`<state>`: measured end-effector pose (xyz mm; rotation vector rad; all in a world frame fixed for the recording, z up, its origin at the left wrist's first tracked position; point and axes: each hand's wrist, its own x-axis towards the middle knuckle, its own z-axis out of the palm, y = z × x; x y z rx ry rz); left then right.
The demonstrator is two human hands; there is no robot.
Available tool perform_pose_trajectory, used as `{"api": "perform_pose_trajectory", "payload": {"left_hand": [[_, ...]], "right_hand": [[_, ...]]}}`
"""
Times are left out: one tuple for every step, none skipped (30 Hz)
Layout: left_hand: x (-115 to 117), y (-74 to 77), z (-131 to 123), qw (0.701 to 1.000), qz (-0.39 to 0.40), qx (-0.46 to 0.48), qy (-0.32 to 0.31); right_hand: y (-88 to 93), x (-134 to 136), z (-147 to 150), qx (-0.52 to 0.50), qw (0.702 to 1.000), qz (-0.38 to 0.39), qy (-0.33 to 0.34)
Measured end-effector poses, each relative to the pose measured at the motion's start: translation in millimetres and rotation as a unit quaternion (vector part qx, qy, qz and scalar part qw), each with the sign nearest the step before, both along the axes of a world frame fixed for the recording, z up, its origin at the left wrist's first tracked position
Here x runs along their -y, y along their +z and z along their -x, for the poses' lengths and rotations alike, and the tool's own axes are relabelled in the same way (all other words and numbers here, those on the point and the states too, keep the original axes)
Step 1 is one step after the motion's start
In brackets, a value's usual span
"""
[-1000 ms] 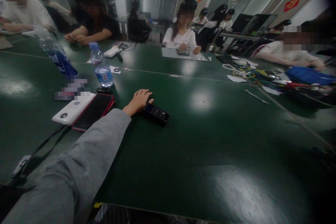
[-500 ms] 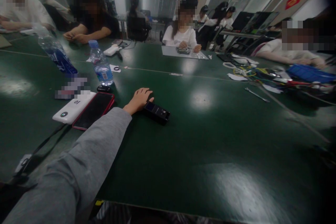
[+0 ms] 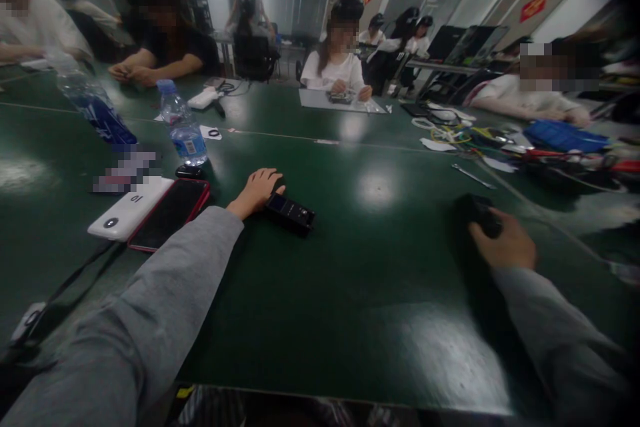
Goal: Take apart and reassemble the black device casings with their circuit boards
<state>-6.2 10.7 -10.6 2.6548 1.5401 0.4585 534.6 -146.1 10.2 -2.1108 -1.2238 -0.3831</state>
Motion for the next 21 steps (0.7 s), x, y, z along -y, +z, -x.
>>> {"api": "perform_pose_trajectory", "payload": {"left_hand": [[0.0, 0.1, 0.1, 1.0, 0.0, 0.0, -0.002], [0.2, 0.2, 0.2, 1.0, 0.0, 0.0, -0.002], [0.3, 0.3, 0.3, 1.0, 0.0, 0.0, -0.001], [0.4, 0.3, 0.3, 1.0, 0.001, 0.0, 0.001], [0.4, 0.2, 0.3, 1.0, 0.001, 0.001, 0.001], [0.4, -0.1, 0.3, 1.0, 0.001, 0.002, 0.001], [0.2, -0.6, 0.3, 1.0, -0.001, 0.002, 0.0], [0.0, -1.1, 0.2, 1.0, -0.003, 0.002, 0.0], [-0.2, -1.7, 0.1, 1.0, -0.006, 0.001, 0.0], [-0.5, -2.2, 0.0, 1.0, -0.009, -0.002, 0.0], [-0.7, -2.6, -0.1, 1.0, -0.012, -0.004, 0.001], [-0.8, -2.9, -0.1, 1.0, -0.016, -0.006, 0.001], [-0.7, -2.9, -0.1, 1.0, -0.019, -0.007, -0.001], [-0.6, -2.8, -0.1, 1.0, -0.021, -0.008, -0.003], [-0.4, -2.7, 0.0, 1.0, -0.022, -0.006, -0.004], [-0.2, -2.5, 0.1, 1.0, -0.022, -0.005, -0.005], [0.0, -2.4, 0.1, 1.0, -0.022, -0.003, -0.005], [0.0, -2.3, 0.2, 1.0, -0.02, -0.002, -0.004], [0.0, -2.4, 0.3, 1.0, -0.018, 0.0, -0.002], [-0.2, -2.7, 0.3, 1.0, -0.017, 0.001, -0.001], [-0.5, -2.9, 0.3, 1.0, -0.017, 0.002, -0.001]], "right_hand": [[-5.6, -21.0, 17.0, -0.012, 0.999, 0.03, 0.026], [-9.8, -40.5, 40.5, -0.007, 0.996, 0.038, 0.075], [-12.5, -57.5, 69.1, 0.004, 0.99, 0.034, 0.136], [-13.7, -71.3, 101.0, 0.012, 0.979, 0.026, 0.202], [-13.6, -81.5, 134.5, 0.014, 0.964, 0.018, 0.264], [-12.5, -88.4, 167.5, 0.011, 0.945, 0.016, 0.325], [-10.8, -92.4, 198.5, 0.006, 0.924, 0.017, 0.383], [-8.7, -94.1, 226.1, 0.003, 0.9, 0.023, 0.435], [-6.7, -94.3, 249.5, 0.004, 0.878, 0.034, 0.477], [-5.1, -93.6, 268.1, 0.01, 0.862, 0.048, 0.504], [-3.9, -92.4, 281.8, 0.023, 0.851, 0.064, 0.52], [-3.2, -91.1, 290.9, 0.037, 0.845, 0.077, 0.527], [-3.0, -90.2, 296.1, 0.049, 0.843, 0.089, 0.528], [-3.2, -89.5, 298.1, 0.057, 0.843, 0.097, 0.526], [-3.7, -89.3, 298.0, 0.06, 0.844, 0.103, 0.523], [-4.4, -89.5, 296.6, 0.059, 0.845, 0.107, 0.521], [-5.1, -89.8, 294.7, 0.057, 0.846, 0.109, 0.519], [-5.7, -90.3, 293.0, 0.056, 0.846, 0.111, 0.519], [-6.3, -90.8, 291.7, 0.057, 0.846, 0.111, 0.518], [-6.6, -91.1, 291.0, 0.058, 0.846, 0.11, 0.519], [-6.6, -91.3, 290.9, 0.058, 0.845, 0.108, 0.521]]}}
